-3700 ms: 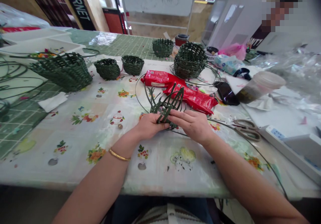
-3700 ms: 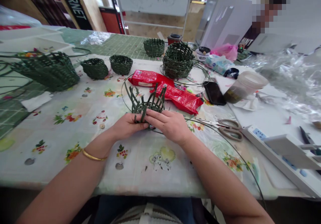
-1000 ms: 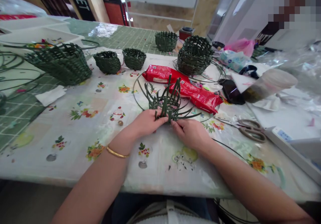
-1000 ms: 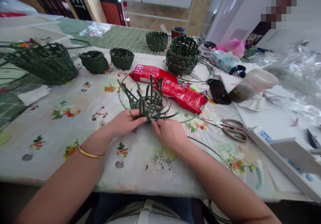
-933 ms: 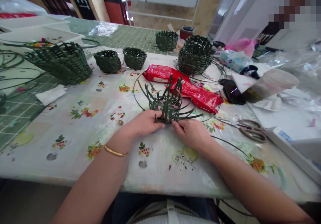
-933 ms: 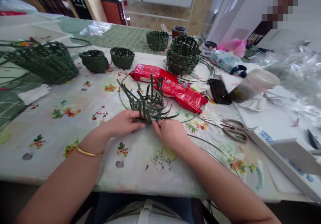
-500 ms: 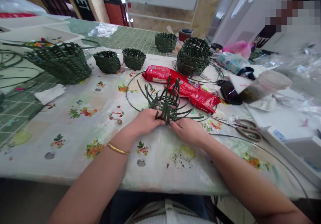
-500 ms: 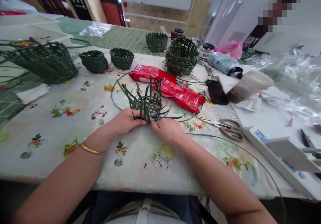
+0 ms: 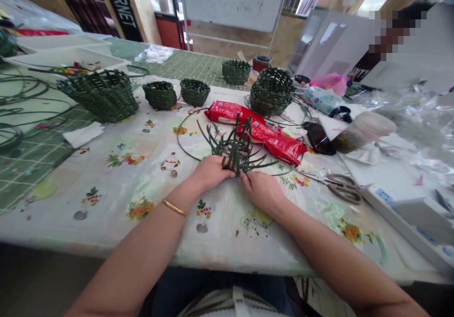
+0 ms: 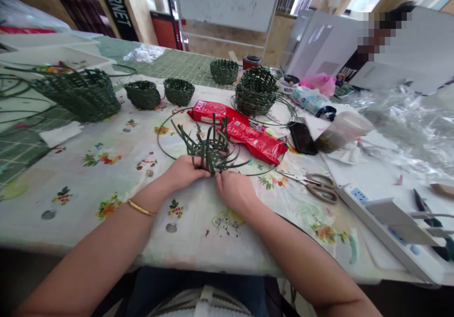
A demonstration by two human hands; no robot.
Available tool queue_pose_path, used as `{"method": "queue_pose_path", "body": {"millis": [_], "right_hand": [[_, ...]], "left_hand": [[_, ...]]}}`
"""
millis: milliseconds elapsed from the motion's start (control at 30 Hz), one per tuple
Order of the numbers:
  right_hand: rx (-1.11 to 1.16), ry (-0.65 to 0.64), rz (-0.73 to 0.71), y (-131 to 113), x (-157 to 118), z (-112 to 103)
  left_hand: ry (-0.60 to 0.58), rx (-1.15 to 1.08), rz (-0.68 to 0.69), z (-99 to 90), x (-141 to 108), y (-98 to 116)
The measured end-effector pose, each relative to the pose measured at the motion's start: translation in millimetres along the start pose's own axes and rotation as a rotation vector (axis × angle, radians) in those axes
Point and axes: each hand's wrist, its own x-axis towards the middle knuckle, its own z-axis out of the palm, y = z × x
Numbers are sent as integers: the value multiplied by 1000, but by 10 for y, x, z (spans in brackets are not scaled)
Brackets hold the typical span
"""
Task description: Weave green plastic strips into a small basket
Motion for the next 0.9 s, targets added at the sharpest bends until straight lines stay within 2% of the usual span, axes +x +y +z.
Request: {"method": "queue_pose_path", "body": {"millis": [133, 233, 367, 500, 600, 667, 800, 900], "right_hand": [[40, 150, -88, 48, -34, 37], [58, 171, -176, 102, -17, 88], [140, 203, -212, 149, 46, 159], [121, 170, -221, 153, 91, 155], [155, 160, -204, 165, 95, 87], [223, 193, -204, 193, 83, 24], [424, 322, -208, 271, 40, -95], [566, 372, -174, 298, 10, -142]], "left_hand": [[40, 84, -16, -10, 18, 10], [29, 78, 28, -25, 21, -2], [-24, 43, 106, -62, 10, -59], [-54, 191, 161, -109, -11, -88], [60, 327, 199, -120, -25, -88], [189, 299, 238, -121, -39, -82], [468, 204, 410, -165, -86, -44], [565, 303, 536, -199, -109, -5]]}}
